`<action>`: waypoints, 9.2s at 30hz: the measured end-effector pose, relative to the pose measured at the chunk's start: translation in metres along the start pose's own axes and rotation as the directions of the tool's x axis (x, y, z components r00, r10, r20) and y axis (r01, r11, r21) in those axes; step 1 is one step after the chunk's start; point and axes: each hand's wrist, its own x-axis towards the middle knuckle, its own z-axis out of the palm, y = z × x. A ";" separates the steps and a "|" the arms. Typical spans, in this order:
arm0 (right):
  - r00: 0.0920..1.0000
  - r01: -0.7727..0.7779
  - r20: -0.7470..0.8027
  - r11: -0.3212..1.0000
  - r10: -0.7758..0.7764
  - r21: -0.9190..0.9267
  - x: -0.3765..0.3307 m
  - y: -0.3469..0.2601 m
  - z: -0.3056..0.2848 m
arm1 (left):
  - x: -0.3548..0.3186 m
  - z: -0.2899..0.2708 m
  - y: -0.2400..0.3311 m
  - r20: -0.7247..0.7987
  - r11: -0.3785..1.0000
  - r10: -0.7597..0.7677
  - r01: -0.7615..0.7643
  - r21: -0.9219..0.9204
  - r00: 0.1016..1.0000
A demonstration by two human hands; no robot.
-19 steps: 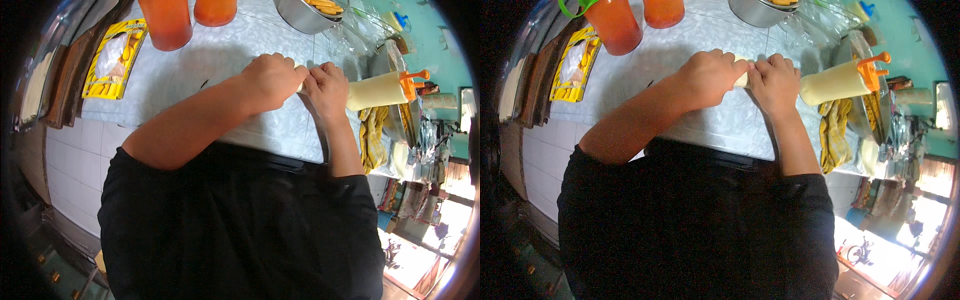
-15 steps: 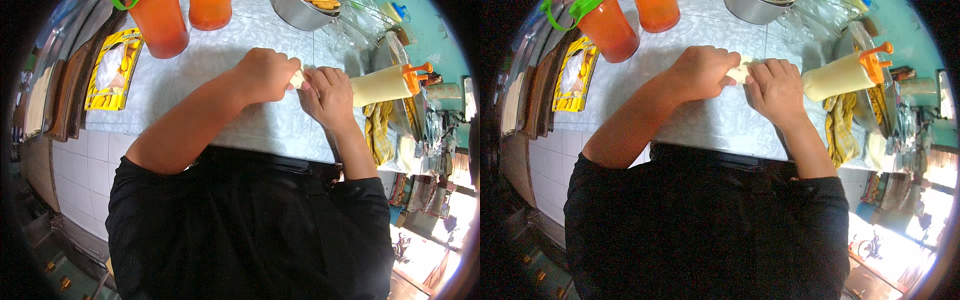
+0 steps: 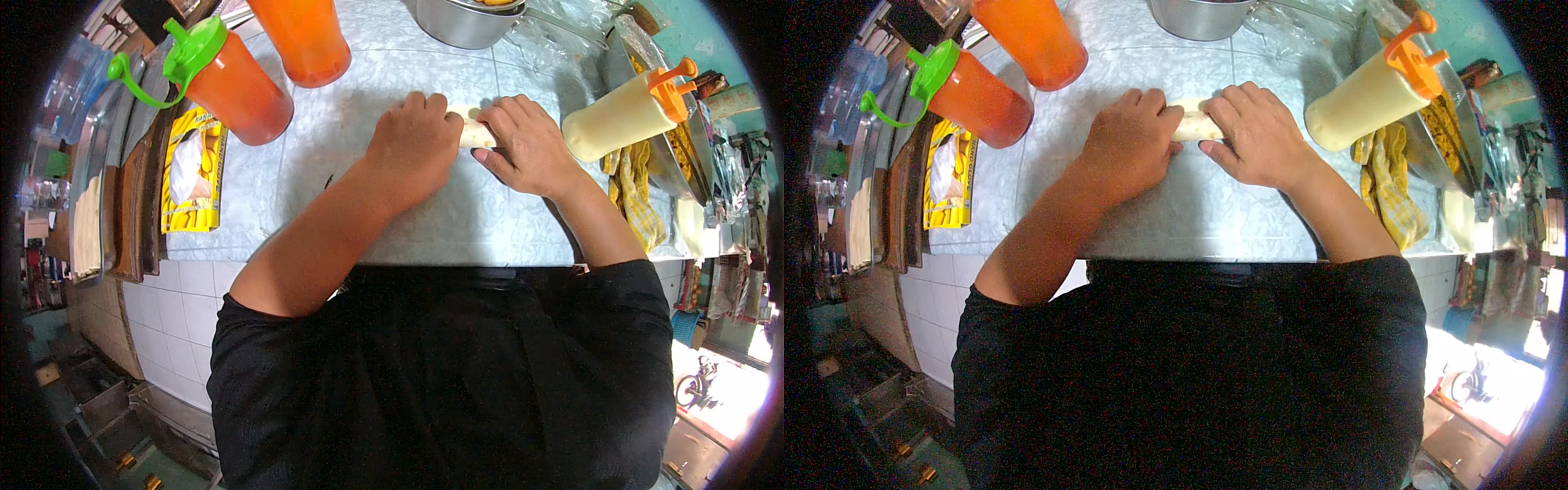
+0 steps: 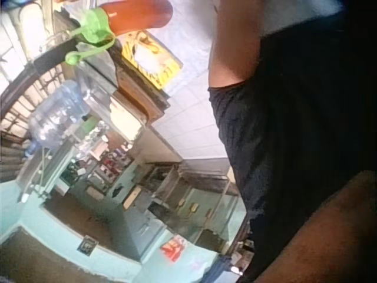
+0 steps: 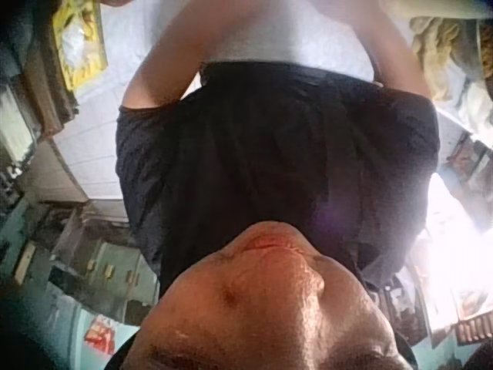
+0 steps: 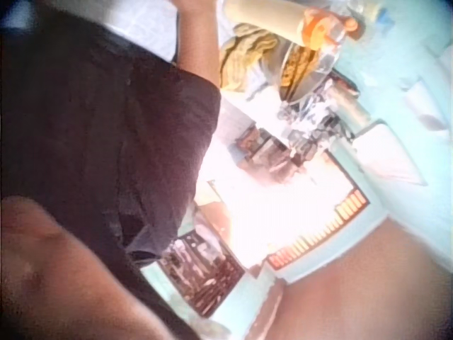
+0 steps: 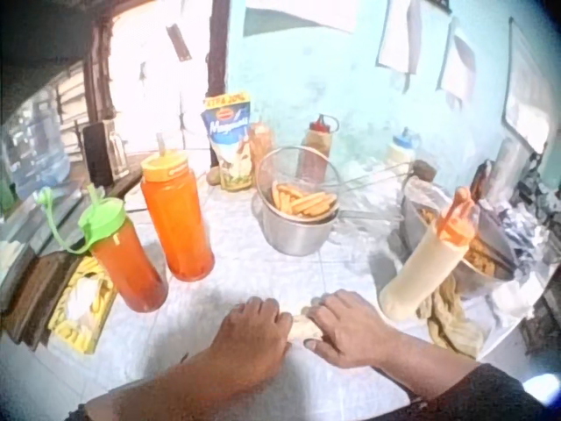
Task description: The person prepares a taco by placing a tortilla on the counter, adding fried sticks and a yellow filling, then drizzling sauces from squeeze bottles. They roll the tortilla into a wrap and place it on a tray, repeating the process with additional tortillas and fillings.
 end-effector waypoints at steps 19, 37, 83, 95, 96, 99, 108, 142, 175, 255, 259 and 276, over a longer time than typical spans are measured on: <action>0.989 -0.126 -0.041 0.964 0.139 0.233 -0.001 -0.011 0.003 | 0.002 -0.003 -0.040 0.085 0.929 0.047 -0.012 -0.371 0.995; 0.884 -0.464 0.124 0.818 0.450 0.340 -0.008 -0.011 0.011 | -0.046 -0.016 0.023 0.633 -0.846 -0.304 0.104 -0.523 0.712; 0.986 0.033 -0.159 0.884 0.047 0.467 -0.024 -0.024 -0.004 | -0.139 -0.240 -0.319 -0.488 0.242 -0.863 0.954 -0.177 0.128; 0.995 -0.067 -0.028 0.870 0.092 0.488 -0.020 -0.023 0.002 | -0.130 -0.193 -0.357 -0.349 0.233 -0.924 0.954 -0.191 0.156; 0.994 -0.070 -0.035 0.861 0.102 0.503 -0.022 -0.021 0.005 | -0.124 -0.194 -0.353 -0.334 0.219 -0.932 0.955 -0.200 0.144; 0.993 -0.097 -0.005 0.850 0.116 0.518 -0.020 -0.021 0.004 | -0.132 -0.183 -0.363 -0.322 0.176 -0.930 0.984 0.030 0.177; 0.995 -0.070 -0.023 0.861 0.094 0.503 -0.020 -0.021 0.001 | -0.139 -0.184 -0.362 -0.151 0.109 -0.984 0.992 -0.067 0.097; 0.999 0.002 -0.040 0.941 0.012 0.339 -0.016 -0.030 -0.002 | -0.131 -0.200 -0.336 -0.687 0.352 -0.705 0.928 -0.124 0.176; -0.159 -0.961 -0.351 -0.226 0.923 -0.158 -0.413 0.201 -0.160 | -0.122 0.001 0.009 -0.513 0.925 -0.373 0.265 -0.274 0.773; -0.359 -0.710 -0.208 -0.122 0.910 0.693 -0.306 0.294 -0.248 | -0.123 -0.004 0.010 -0.415 0.856 -0.503 0.370 -0.361 0.758; -0.244 -0.861 0.179 -0.298 0.953 0.413 -0.345 0.304 -0.259 | -0.108 -0.008 0.018 -0.430 0.871 -0.479 0.355 -0.339 0.765; -0.098 -0.405 -0.069 0.024 0.993 0.914 -0.331 0.341 -0.230 | -0.115 0.000 0.007 -0.394 0.844 -0.524 0.399 -0.358 0.755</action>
